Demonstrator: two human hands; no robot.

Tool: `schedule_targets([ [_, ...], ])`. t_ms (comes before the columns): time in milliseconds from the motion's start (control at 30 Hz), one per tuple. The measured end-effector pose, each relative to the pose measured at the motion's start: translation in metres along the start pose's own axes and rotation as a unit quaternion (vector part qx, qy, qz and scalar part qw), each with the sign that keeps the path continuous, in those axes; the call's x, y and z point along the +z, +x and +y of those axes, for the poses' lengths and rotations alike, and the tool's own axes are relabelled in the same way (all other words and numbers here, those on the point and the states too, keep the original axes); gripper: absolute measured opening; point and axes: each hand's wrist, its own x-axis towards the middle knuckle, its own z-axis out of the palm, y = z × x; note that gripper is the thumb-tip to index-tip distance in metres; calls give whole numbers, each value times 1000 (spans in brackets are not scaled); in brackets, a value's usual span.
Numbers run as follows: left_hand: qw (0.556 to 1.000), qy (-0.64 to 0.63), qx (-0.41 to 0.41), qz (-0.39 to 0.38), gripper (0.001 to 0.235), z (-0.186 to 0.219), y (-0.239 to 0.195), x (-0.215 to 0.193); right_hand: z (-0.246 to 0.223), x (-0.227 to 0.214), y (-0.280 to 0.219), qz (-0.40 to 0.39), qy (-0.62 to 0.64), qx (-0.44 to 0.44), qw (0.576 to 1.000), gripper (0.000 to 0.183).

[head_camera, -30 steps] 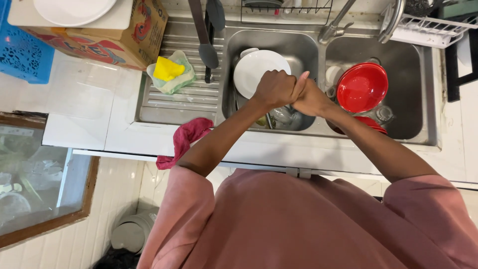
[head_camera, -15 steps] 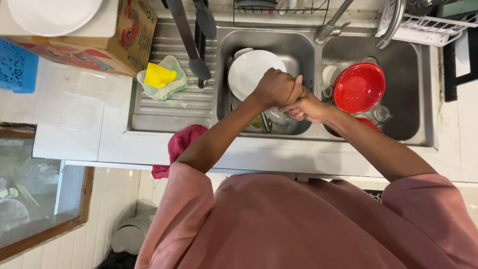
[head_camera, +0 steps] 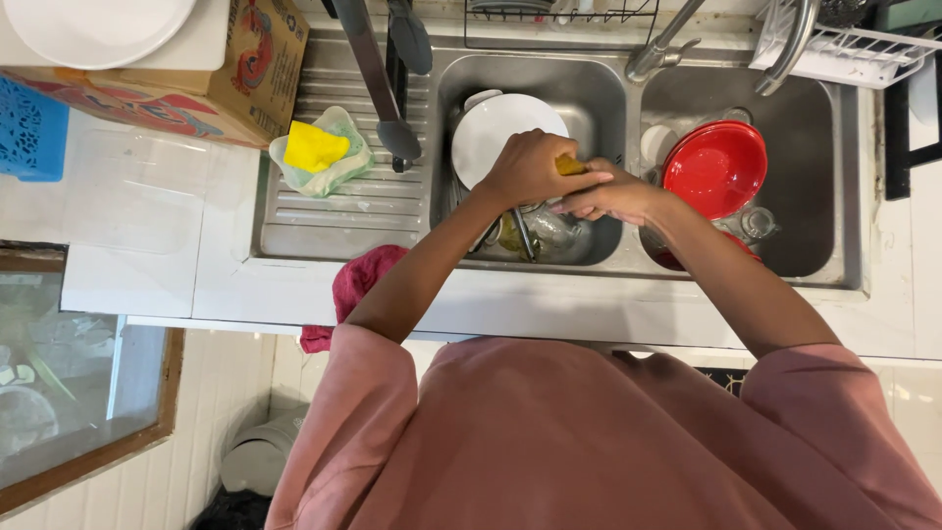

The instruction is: The person washes a yellow cloth in a kitchen sink. They squeeze the cloth, apply soap from a bar, scrub it, and rinse it under running water. The person repeats the rinsing and wringing process several times.

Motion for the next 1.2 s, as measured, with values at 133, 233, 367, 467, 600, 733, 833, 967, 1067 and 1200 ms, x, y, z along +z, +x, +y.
schedule_targets([
  [133,985,-66,-143,-77,60,-26,-3,9,-20,15,-9,20,-2,16,1000,24],
  [233,951,-253,-171,-39,48,-49,-10,18,-5,14,-5,71,-134,-65,986,27],
  [367,797,-406,-436,-104,57,-57,-10,18,-29,49,-30,284,-494,-365,736,75],
  [467,709,-496,-471,-172,61,-84,-15,47,-9,54,-20,351,-642,-351,584,72],
  [600,575,-609,-499,-222,90,-45,-13,35,14,35,-5,375,-690,-317,532,71],
  [733,676,-518,-503,-151,98,-25,-16,44,30,13,11,373,-677,-252,582,57],
  [833,970,-169,-172,3,97,-36,-21,65,21,8,9,336,-664,-253,618,36],
  [967,992,-1,-121,20,89,3,-20,34,-9,20,-2,262,-641,-173,701,25],
  [1067,979,-20,-200,-19,91,18,-12,21,-17,15,-9,239,-582,-190,753,21],
  [1200,995,28,-99,-11,87,20,-6,14,-18,7,-13,177,-406,-174,879,16],
])
